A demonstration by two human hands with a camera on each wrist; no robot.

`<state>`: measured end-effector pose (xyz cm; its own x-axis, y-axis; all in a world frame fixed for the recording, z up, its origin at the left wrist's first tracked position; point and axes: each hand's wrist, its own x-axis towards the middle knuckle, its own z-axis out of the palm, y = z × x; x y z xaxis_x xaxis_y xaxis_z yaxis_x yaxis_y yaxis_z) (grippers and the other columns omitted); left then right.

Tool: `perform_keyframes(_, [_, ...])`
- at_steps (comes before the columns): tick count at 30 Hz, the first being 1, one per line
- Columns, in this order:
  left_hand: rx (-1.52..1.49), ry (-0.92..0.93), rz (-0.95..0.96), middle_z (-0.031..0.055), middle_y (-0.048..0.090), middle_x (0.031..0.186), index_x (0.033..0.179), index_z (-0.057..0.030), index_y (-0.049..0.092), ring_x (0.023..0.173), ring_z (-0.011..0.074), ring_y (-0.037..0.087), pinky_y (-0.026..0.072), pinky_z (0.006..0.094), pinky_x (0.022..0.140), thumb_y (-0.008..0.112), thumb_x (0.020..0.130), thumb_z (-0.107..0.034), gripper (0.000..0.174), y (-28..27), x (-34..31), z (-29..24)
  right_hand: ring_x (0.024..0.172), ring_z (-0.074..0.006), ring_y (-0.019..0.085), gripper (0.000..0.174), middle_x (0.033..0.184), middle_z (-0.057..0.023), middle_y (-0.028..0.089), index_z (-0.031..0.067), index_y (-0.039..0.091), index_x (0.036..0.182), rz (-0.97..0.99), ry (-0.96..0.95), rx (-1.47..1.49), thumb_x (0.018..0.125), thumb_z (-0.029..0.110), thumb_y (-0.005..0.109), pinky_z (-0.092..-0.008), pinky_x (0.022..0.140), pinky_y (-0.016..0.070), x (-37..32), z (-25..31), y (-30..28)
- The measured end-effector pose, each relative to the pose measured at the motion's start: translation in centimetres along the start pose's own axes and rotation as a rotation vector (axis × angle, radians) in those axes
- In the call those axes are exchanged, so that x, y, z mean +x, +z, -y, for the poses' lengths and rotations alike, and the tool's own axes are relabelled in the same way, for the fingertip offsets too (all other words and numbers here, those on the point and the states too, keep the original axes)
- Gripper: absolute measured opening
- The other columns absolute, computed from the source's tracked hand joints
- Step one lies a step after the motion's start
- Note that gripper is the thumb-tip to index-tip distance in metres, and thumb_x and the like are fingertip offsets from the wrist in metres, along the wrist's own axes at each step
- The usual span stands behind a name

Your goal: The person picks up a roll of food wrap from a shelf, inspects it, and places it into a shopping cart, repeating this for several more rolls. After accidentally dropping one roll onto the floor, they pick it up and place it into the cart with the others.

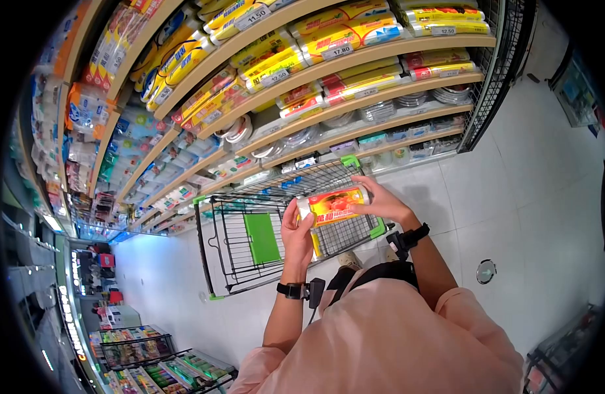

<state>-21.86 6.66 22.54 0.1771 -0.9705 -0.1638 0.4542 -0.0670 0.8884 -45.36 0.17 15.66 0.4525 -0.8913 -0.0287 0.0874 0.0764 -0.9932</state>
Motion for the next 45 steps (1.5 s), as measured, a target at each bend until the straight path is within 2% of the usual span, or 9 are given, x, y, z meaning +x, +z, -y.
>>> perform_keyframes(4, [0.312, 0.206, 0.045, 0.0164, 0.05, 0.135, 0.144, 0.0009, 0.033, 0.12, 0.0226, 0.054, 0.0462, 0.0355, 0.103, 0.08, 0.065, 0.011, 0.092, 1.7, -0.5, -1.3, 0.132, -0.0245, 0.045, 0.094, 0.14, -0.0167, 0.048, -0.0016, 0.035, 0.144, 0.214, 0.122, 0.132, 0.068, 0.017, 0.089, -0.0349, 0.102, 0.0445, 1.2, -2.6, 1.2])
perform_keyframes(11, [0.421, 0.225, 0.198, 0.0184, 0.049, 0.138, 0.143, 0.0013, 0.034, 0.123, 0.0234, 0.053, 0.0447, 0.0356, 0.105, 0.083, 0.063, 0.009, 0.094, -1.5, 2.3, -1.4, 0.123, -0.0206, 0.051, 0.092, 0.138, -0.0139, 0.048, -0.0023, 0.04, 0.141, 0.258, 0.185, 0.028, 0.065, 0.011, 0.089, -0.0344, 0.099, 0.0482, 3.7, -4.5, 4.8])
perform_keyframes(15, [0.568, 0.083, 0.189, 0.0142, 0.054, 0.129, 0.139, 0.0, 0.04, 0.118, 0.0206, 0.055, 0.0461, 0.0334, 0.101, 0.079, 0.071, 0.006, 0.078, -5.8, 5.2, -0.5, 0.115, -0.0216, 0.057, 0.089, 0.128, -0.0135, 0.056, 0.0011, 0.049, 0.135, 0.256, 0.288, -0.126, 0.063, 0.03, 0.091, -0.0325, 0.096, 0.0475, 5.1, -6.0, 5.8])
perform_keyframes(19, [0.406, -0.116, 0.074, 0.0093, 0.063, 0.11, 0.123, 0.0022, 0.053, 0.103, 0.0158, 0.061, 0.0501, 0.0277, 0.089, 0.07, 0.086, -0.003, 0.041, -10.8, 7.4, 1.9, 0.105, -0.0186, 0.059, 0.076, 0.114, -0.0095, 0.063, 0.0028, 0.054, 0.13, 0.352, 0.52, -0.262, 0.071, 0.041, 0.083, -0.0302, 0.09, 0.0476, 6.1, -4.8, 7.8])
perform_keyframes(30, [0.377, -0.23, -0.105, 0.0058, 0.06, 0.104, 0.118, -0.0005, 0.052, 0.099, 0.0129, 0.059, 0.0496, 0.0271, 0.086, 0.061, 0.095, -0.008, 0.026, -22.0, 10.2, 4.9, 0.098, -0.0188, 0.059, 0.068, 0.11, -0.0121, 0.061, -0.0024, 0.056, 0.12, 0.456, 0.727, -0.182, 0.077, 0.047, 0.076, -0.0294, 0.085, 0.0467, 13.3, -9.8, 15.7])
perform_keyframes(34, [0.314, -0.334, -0.292, 0.0055, 0.063, 0.1, 0.11, -0.0011, 0.057, 0.092, 0.013, 0.06, 0.0495, 0.0278, 0.083, 0.052, 0.102, -0.029, 0.029, -28.1, 10.7, 5.3, 0.086, -0.0159, 0.065, 0.061, 0.098, -0.0075, 0.068, 0.0034, 0.062, 0.118, 0.326, 0.793, -0.079, 0.075, 0.044, 0.076, -0.0297, 0.071, 0.0518, 16.3, -17.1, 17.1])
perform_keyframes(38, [0.25, -0.418, -0.36, 0.0053, 0.064, 0.099, 0.102, -0.004, 0.059, 0.086, 0.0136, 0.062, 0.0514, 0.0282, 0.079, 0.051, 0.102, -0.029, 0.026, -33.3, 10.3, 3.8, 0.084, -0.0208, 0.067, 0.049, 0.094, -0.0096, 0.07, 0.0042, 0.069, 0.109, 0.112, 1.176, -0.238, 0.075, 0.039, 0.075, -0.0336, 0.072, 0.0527, 18.6, -23.6, 18.7])
perform_keyframes(42, [0.27, -0.476, -0.404, 0.0047, 0.063, 0.093, 0.101, -0.0054, 0.061, 0.08, 0.0134, 0.061, 0.051, 0.0275, 0.075, 0.051, 0.102, -0.029, 0.026, -36.1, 10.5, 1.7, 0.087, -0.025, 0.069, 0.051, 0.099, -0.0125, 0.072, 0.0046, 0.07, 0.107, 0.063, 1.15, -0.352, 0.071, 0.039, 0.077, -0.0368, 0.077, 0.0538, 19.0, -27.6, 20.0])
perform_keyframes(45, [0.244, -0.504, -0.418, 0.0055, 0.064, 0.094, 0.101, -0.0057, 0.061, 0.081, 0.0135, 0.062, 0.05, 0.0274, 0.076, 0.052, 0.102, -0.03, 0.026, -37.4, 11.0, 1.4, 0.079, -0.0216, 0.069, 0.053, 0.09, -0.0092, 0.071, 0.0033, 0.067, 0.106, 0.052, 0.989, -0.316, 0.072, 0.042, 0.077, -0.0352, 0.07, 0.0557, 16.7, -36.5, 20.8])
